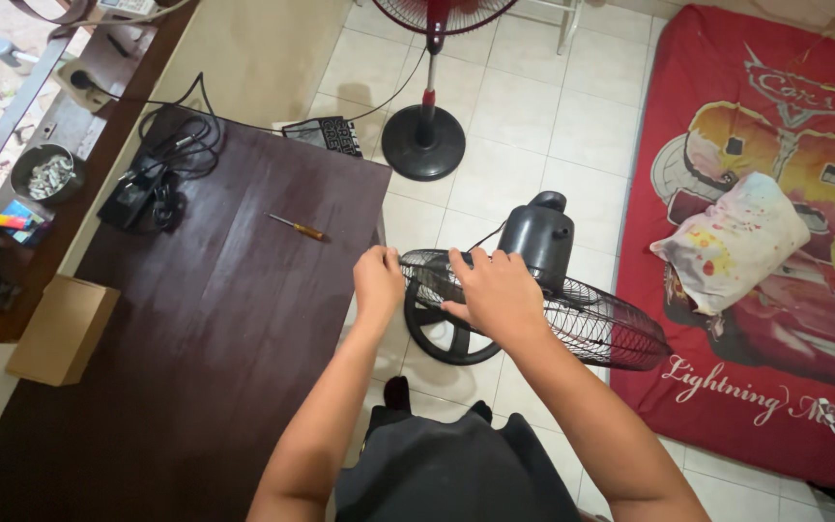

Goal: The person disassembles a standing electric fan by removing the front grille, then uses a screwdriver to remove the fan blades one by one, placing each blade on a nearby table. The person continues to remove additional blades and sets them aside.

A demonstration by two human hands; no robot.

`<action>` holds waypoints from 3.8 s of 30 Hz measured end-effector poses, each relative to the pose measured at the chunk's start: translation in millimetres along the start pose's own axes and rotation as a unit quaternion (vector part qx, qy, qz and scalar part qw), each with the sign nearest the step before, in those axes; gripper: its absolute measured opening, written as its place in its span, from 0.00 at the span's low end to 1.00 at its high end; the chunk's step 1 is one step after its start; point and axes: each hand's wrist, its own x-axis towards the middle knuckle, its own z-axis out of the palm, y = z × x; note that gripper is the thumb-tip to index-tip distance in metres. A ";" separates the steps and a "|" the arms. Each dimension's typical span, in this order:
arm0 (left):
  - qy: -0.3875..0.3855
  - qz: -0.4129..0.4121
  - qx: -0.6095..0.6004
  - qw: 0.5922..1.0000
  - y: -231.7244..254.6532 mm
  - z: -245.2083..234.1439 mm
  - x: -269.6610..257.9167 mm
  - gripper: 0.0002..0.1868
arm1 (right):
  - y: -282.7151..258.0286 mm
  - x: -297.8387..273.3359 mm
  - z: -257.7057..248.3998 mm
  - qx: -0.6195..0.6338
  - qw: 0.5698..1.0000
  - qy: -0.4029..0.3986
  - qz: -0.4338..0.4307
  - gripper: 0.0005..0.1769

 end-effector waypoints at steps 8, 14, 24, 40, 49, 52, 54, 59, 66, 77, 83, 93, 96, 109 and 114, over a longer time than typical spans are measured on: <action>-0.018 0.060 0.077 0.995 50.9 -25.8 -19.9 0.11 | 6.5 -6.0 3.4 -0.024 0.999 0.015 -0.044 0.48; -0.109 0.280 -0.054 0.952 117.0 -38.8 -34.4 0.21 | 19.2 -28.8 -3.3 0.126 0.977 0.149 -0.091 0.38; -0.254 0.530 0.004 0.809 211.1 -3.6 -80.6 0.39 | 120.1 -180.0 20.8 0.257 0.898 0.317 0.165 0.19; -0.308 0.523 0.306 0.734 254.0 74.9 -115.3 0.57 | 161.6 -234.4 194.2 0.592 0.655 0.346 0.317 0.09; -0.262 0.543 0.312 0.734 243.9 79.7 -119.9 0.44 | 164.2 -217.5 190.0 0.688 0.607 0.322 0.234 0.14; -0.264 0.534 0.316 0.738 245.9 79.1 -122.6 0.43 | 163.1 -214.0 180.9 0.700 0.601 0.308 0.231 0.22; -0.257 0.534 0.313 0.742 246.4 77.9 -123.2 0.43 | 163.8 -211.8 178.1 0.713 0.588 0.315 0.216 0.24; -0.247 0.538 0.308 0.745 245.8 77.1 -122.0 0.44 | 165.7 -217.5 188.7 0.532 0.741 0.221 0.345 0.19; -0.263 0.521 0.305 0.752 245.8 78.6 -117.7 0.44 | 179.3 -213.8 214.7 0.811 0.444 0.361 0.122 0.13; -0.263 0.522 0.306 0.752 247.6 81.6 -118.5 0.44 | 181.2 -205.2 214.4 0.708 0.578 0.345 0.215 0.28; -0.187 0.569 0.136 0.789 237.0 60.3 -108.6 0.37 | 185.1 -208.2 226.2 0.707 0.581 0.352 0.197 0.32; -0.147 0.483 0.154 0.850 243.2 37.9 -107.5 0.48 | 219.5 -227.5 336.1 0.740 0.495 0.245 0.384 0.24; -0.120 0.474 0.175 0.855 243.7 46.6 -110.4 0.47 | 215.5 -229.3 360.4 0.803 0.368 0.066 0.464 0.18; -0.100 0.457 0.165 0.868 238.1 46.0 -122.7 0.35 | 224.5 -232.8 388.3 0.830 0.300 -0.018 0.470 0.16; -0.099 0.453 0.166 0.870 239.6 43.8 -123.6 0.36 | 240.6 -229.8 391.9 0.842 0.337 -0.062 0.417 0.16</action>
